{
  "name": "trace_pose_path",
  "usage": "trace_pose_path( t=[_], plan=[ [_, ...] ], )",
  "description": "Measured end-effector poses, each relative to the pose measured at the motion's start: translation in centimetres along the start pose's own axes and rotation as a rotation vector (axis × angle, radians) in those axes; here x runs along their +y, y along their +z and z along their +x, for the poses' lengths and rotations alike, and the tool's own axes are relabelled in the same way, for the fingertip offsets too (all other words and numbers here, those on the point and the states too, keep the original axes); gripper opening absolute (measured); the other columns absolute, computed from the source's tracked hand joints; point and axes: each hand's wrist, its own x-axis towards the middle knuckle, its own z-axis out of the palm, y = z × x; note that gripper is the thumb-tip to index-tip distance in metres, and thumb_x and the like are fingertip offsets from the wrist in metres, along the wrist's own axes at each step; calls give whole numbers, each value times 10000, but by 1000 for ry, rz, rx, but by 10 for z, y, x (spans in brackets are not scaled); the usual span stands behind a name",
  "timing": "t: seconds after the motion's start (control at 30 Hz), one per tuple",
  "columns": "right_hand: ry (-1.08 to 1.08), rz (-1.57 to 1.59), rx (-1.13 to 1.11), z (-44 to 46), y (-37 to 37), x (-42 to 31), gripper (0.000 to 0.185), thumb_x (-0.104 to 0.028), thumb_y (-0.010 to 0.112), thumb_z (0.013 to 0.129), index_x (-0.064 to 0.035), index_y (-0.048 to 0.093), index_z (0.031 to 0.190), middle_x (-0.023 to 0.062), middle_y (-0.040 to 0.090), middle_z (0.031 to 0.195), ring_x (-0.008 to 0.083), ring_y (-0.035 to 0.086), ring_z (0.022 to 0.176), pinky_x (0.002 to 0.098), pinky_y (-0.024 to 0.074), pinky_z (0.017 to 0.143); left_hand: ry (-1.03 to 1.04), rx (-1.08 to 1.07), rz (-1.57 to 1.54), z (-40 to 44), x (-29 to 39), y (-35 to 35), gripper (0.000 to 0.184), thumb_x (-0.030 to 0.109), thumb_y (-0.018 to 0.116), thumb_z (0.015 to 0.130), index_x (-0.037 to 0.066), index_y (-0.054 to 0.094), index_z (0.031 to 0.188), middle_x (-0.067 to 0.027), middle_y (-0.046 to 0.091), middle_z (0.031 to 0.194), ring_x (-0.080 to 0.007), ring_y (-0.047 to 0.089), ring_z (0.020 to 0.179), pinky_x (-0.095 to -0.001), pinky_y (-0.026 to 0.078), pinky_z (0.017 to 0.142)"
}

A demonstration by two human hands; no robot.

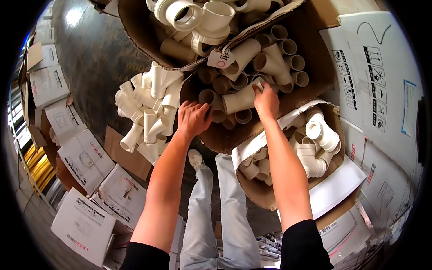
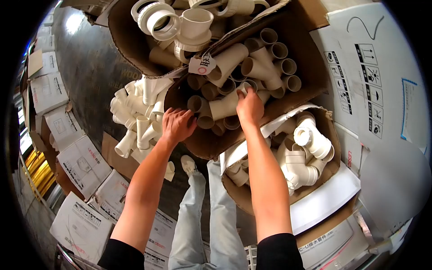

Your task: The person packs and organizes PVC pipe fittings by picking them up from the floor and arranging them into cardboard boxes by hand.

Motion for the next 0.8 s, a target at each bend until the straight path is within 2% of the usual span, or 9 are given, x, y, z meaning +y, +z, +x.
trace_pose_path(
  t=[0.17,0.2,0.37,0.43,0.5,0.57,0.63,0.7,0.8],
  plan=[
    [-47,150,46,28,39,6,439,-297,683,919,-11,636,1247,236,692,1149,420,649,1078,480,508,928,-7,-47,17,-2,-3,0,155,269,710,794,129,653,827,-35,679,739,-234,665,759,-390,477,748],
    [2,210,-37,28,32,-1,459,-225,699,889,18,614,1269,249,649,1235,411,618,1151,463,489,974,-13,-49,19,-3,-3,0,155,269,710,794,129,653,827,-35,679,739,-234,665,759,-390,477,748],
    [-227,460,7,42,51,17,445,-134,686,862,-8,607,1282,249,567,1332,413,554,1237,443,455,1033,-74,-85,52,-6,-4,2,172,295,736,790,147,694,867,-20,714,796,-255,699,835,-425,494,853],
    [-266,513,20,35,48,18,441,-114,677,860,-22,605,1285,249,536,1363,415,535,1256,435,445,1050,-87,-102,30,-5,-4,1,177,296,736,784,146,698,870,-23,712,789,-256,697,828,-418,494,830],
    [-278,439,75,0,39,15,416,-112,670,866,-48,604,1272,236,529,1334,380,609,1124,416,490,987,-82,-81,38,-6,-4,0,166,279,739,771,142,695,854,-27,703,769,-257,692,811,-408,492,800],
    [-303,510,22,-37,28,11,323,-103,655,897,-46,618,1212,155,567,1221,217,638,797,349,533,764,-63,-62,37,-4,-3,-1,155,265,739,763,136,684,829,-32,689,742,-255,684,790,-393,486,772],
    [-251,635,-70,-71,31,15,221,-68,639,925,-27,645,1143,130,618,1118,199,632,763,323,524,688,-55,-9,28,-4,-3,1,154,267,739,763,136,672,810,-38,677,726,-255,678,775,-388,485,765],
    [-197,653,-105,-105,31,13,152,-52,636,935,-12,670,1077,110,696,1000,203,668,784,314,537,722,-62,-28,27,-4,-3,-1,164,273,740,761,134,665,806,-45,675,725,-257,678,776,-387,484,769],
    [-174,693,-127,-144,40,11,132,-39,616,944,-14,689,1052,106,722,983,211,686,815,316,542,739,-68,-64,33,-5,-4,0,161,265,736,762,134,666,826,-47,681,744,-257,677,781,-394,483,769]
  ],
)
